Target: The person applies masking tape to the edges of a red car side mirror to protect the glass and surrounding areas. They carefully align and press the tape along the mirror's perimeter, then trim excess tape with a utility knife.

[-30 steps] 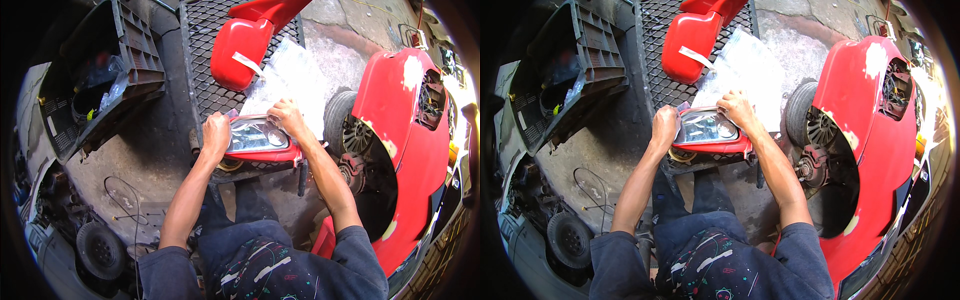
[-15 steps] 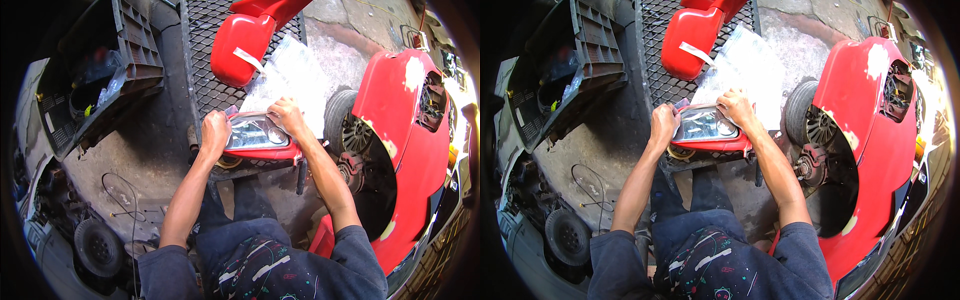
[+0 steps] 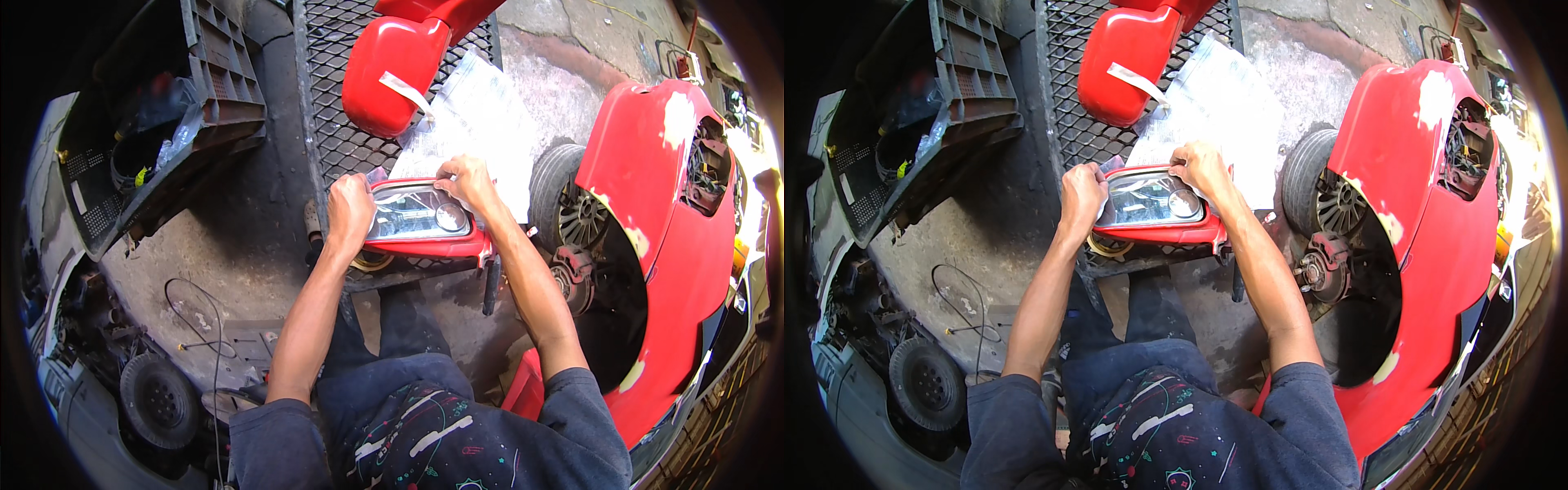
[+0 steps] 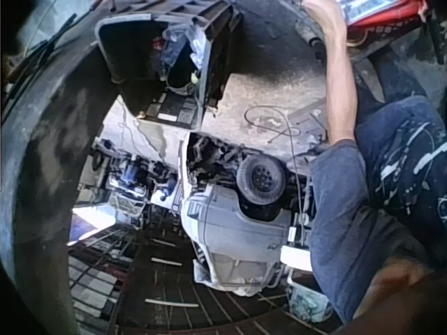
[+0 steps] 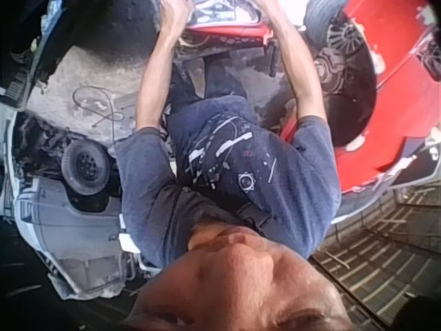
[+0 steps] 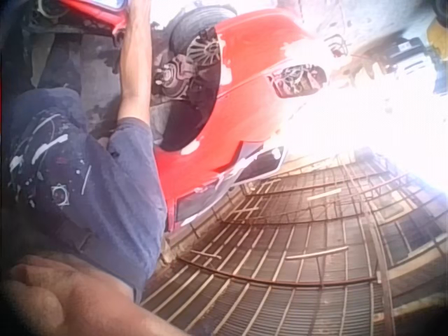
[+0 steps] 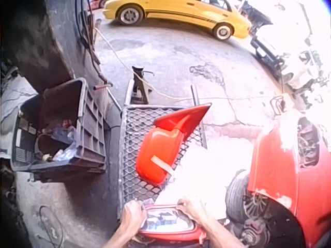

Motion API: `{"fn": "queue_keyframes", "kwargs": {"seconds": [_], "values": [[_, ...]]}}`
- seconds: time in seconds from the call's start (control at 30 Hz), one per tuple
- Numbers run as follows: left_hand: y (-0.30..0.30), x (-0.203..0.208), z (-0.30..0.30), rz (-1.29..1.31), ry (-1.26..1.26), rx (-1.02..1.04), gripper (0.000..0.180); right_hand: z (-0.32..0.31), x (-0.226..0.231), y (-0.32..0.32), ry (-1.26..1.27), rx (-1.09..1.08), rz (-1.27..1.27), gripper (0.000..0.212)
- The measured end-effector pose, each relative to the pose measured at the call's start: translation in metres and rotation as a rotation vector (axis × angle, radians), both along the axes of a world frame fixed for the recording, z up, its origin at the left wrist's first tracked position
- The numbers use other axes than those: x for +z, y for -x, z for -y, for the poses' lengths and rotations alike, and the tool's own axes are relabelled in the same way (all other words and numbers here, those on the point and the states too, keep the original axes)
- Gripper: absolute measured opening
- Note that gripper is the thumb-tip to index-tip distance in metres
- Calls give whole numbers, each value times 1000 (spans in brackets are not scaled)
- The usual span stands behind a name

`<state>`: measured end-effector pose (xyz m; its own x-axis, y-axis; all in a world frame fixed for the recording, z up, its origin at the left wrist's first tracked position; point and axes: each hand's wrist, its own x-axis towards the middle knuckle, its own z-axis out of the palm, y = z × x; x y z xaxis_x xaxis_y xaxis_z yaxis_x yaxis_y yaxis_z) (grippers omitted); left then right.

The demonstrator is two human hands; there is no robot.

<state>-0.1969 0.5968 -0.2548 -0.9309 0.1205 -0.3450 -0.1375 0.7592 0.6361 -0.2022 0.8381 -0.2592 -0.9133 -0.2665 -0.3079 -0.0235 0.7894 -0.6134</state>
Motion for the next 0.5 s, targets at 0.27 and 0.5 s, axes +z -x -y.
{"fn": "queue_keyframes", "kwargs": {"seconds": [0.27,0.5], "values": [[6,-7,3,6,42,-38,4,-3,3,5,101,-135,217,24],[10,-3,14,65,-43,-136,15,-15,18,9,104,-95,331,34]]}}
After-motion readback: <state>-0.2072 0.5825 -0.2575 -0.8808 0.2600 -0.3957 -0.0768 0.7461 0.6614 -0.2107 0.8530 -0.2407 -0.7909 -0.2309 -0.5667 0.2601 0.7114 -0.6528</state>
